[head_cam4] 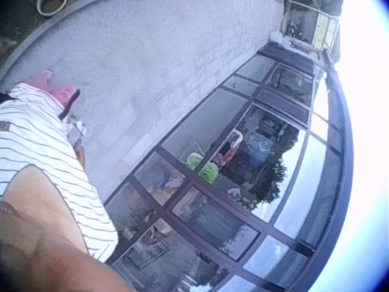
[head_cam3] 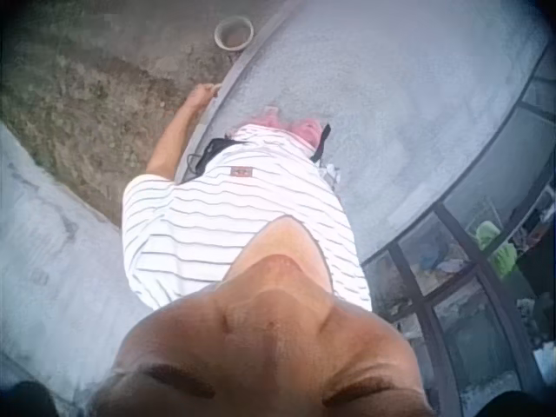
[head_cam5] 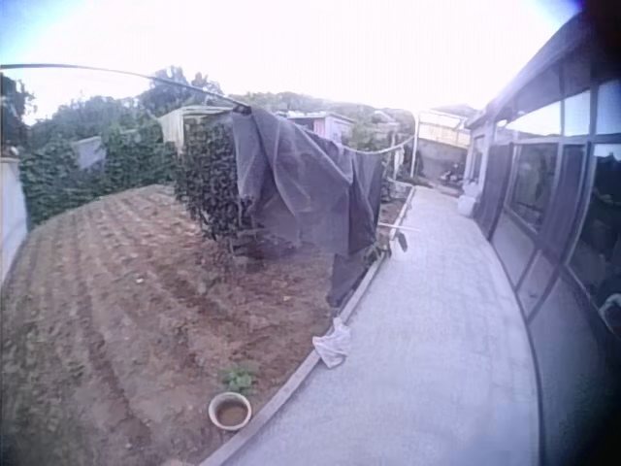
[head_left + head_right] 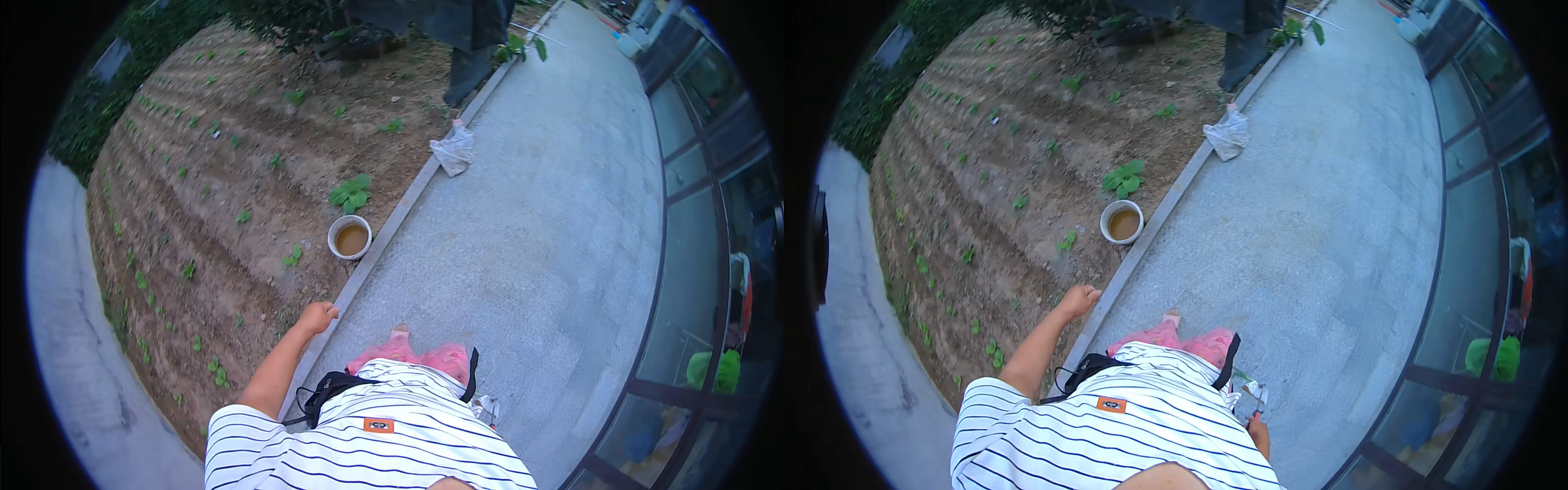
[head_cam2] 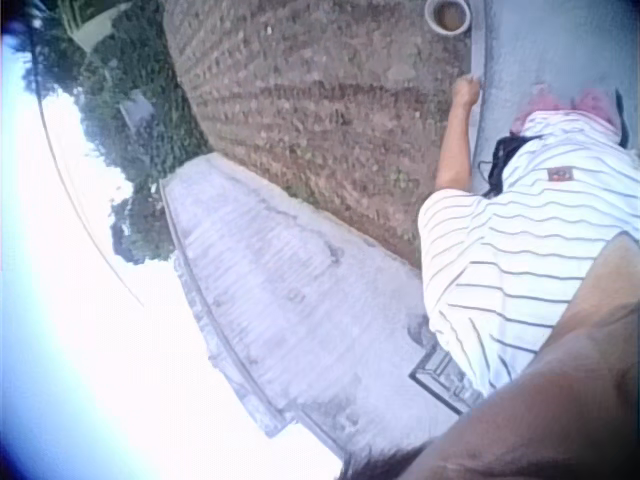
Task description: The person removes weeds from the soil by hand and using a hand hoe.
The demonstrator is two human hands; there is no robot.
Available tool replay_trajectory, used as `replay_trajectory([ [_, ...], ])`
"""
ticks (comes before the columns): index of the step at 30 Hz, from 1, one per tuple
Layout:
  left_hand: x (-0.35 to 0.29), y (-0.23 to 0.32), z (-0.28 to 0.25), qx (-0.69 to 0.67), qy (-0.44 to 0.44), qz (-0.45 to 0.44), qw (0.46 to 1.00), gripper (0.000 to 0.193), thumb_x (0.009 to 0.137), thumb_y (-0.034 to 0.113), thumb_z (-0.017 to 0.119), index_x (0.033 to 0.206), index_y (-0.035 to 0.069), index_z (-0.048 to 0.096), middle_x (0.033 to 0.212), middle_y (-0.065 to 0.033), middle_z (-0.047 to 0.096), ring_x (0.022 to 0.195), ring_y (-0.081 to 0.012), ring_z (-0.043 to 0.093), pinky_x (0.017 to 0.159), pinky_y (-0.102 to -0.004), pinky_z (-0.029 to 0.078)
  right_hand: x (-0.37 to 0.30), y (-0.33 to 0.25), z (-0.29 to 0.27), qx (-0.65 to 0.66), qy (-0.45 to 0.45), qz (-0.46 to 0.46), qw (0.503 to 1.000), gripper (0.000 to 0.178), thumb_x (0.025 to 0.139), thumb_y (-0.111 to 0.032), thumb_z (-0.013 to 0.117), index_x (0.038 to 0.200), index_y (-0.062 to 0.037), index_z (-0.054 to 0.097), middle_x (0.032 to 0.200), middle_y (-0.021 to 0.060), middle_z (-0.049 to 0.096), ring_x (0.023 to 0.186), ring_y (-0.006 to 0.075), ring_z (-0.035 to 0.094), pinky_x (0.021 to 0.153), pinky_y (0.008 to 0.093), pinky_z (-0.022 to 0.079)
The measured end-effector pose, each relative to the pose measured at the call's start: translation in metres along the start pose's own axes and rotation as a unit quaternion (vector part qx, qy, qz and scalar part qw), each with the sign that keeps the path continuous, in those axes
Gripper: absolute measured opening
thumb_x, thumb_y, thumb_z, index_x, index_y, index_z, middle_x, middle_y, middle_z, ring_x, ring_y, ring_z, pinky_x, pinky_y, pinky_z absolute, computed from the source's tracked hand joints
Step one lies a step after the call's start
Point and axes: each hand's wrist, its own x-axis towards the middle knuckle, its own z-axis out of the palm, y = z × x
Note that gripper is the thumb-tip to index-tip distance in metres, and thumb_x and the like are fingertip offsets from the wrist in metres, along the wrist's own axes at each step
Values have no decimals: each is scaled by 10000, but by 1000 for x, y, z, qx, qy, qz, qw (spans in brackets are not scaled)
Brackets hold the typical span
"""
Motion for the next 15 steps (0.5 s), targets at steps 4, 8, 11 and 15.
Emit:
replay_trajectory([
  [4, -37, 12, 0, -67, 49, -196, 977, 344, 844, 383, 513, 790, 73, 653, 782, -136, 650, 705, -301, 618, 662, -389, 468, 12, -93, -75, -181, -28, -95, 979, 332, 857, -330, 505, 751, -21, 561, 635, 100, 567, 495, 215, 522, 480, 367, 420],
  [8, -135, -40, 88, -142, 169, -325, 920, 312, 853, 365, 503, 909, 86, 629, 772, -127, 647, 682, -280, 618, 640, -386, 465, 24, -227, -138, -312, -62, -122, 940, 255, 851, -279, 511, 760, -41, 520, 598, 75, 522, 473, 188, 497, 456, 356, 417],
  [11, -227, -14, 169, -335, 221, -418, 815, 295, 855, 313, 511, 908, 38, 605, 675, -108, 617, 524, -201, 597, 532, -350, 465, 11, -336, -160, -385, -60, -117, 914, 203, 846, -241, 515, 767, -56, 490, 571, 55, 488, 456, 167, 478, 439, 347, 416],
  [15, -322, 73, 283, -403, 187, -497, 745, 392, 857, 395, 525, 774, 24, 621, 574, -94, 583, 454, -179, 562, 489, -327, 454, 38, -434, -163, -400, -35, -87, 912, 154, 842, -203, 515, 780, -71, 462, 543, 34, 454, 439, 149, 459, 420, 339, 413],
])
